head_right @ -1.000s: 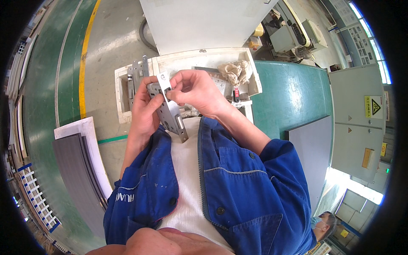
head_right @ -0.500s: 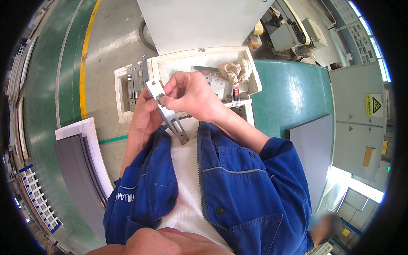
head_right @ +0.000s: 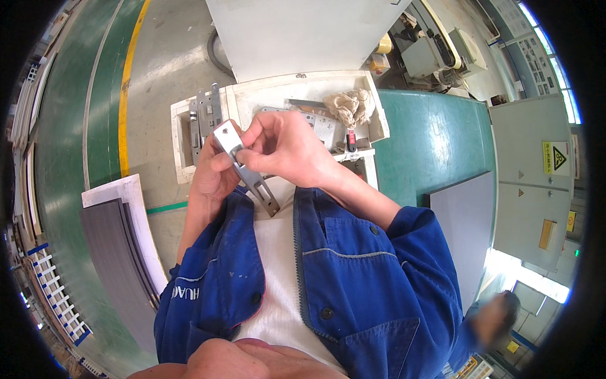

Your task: The person retrieves a small black strip and places it on a gray panel, then picks up a metal door lock mechanism and repeatedly inserts and removes a small internal component while holding the lock. The person continues to manipulate the lock mechanism without completing installation.

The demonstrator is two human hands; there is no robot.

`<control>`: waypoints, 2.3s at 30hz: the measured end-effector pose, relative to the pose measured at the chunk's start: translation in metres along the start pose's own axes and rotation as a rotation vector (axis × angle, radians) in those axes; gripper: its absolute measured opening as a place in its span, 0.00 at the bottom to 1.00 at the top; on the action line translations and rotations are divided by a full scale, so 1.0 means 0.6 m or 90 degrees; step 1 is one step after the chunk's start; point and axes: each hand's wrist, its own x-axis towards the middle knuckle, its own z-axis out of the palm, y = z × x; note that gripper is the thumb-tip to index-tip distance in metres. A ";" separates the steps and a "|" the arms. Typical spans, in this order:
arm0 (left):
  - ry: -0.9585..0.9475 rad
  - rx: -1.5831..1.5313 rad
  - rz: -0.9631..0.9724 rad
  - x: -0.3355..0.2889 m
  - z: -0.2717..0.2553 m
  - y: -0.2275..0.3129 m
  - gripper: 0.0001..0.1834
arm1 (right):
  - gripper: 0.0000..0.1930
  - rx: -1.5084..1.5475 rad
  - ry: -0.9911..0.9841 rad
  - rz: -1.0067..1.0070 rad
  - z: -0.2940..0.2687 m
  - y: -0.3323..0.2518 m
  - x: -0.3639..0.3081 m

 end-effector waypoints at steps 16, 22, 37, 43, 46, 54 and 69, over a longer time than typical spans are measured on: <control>-0.122 -0.065 0.041 0.008 -0.010 -0.002 0.30 | 0.08 0.096 -0.079 0.006 -0.014 -0.006 0.001; -0.139 -0.034 0.042 0.008 -0.005 0.002 0.30 | 0.10 0.134 -0.099 0.015 -0.022 -0.006 0.004; -0.124 -0.014 0.056 0.000 0.016 0.009 0.29 | 0.07 0.063 -0.065 0.031 -0.012 -0.013 0.003; -0.114 -0.011 0.060 0.001 0.017 0.008 0.26 | 0.05 0.054 -0.060 0.022 -0.013 -0.010 0.001; -0.101 -0.004 0.053 0.000 0.019 0.010 0.25 | 0.05 0.079 -0.072 0.019 -0.015 -0.008 0.002; -0.092 0.013 0.044 -0.002 0.022 0.012 0.23 | 0.06 0.109 -0.078 0.006 -0.016 -0.005 0.002; -0.083 0.013 0.053 -0.002 0.018 0.013 0.25 | 0.06 0.097 -0.068 0.022 -0.014 -0.005 0.006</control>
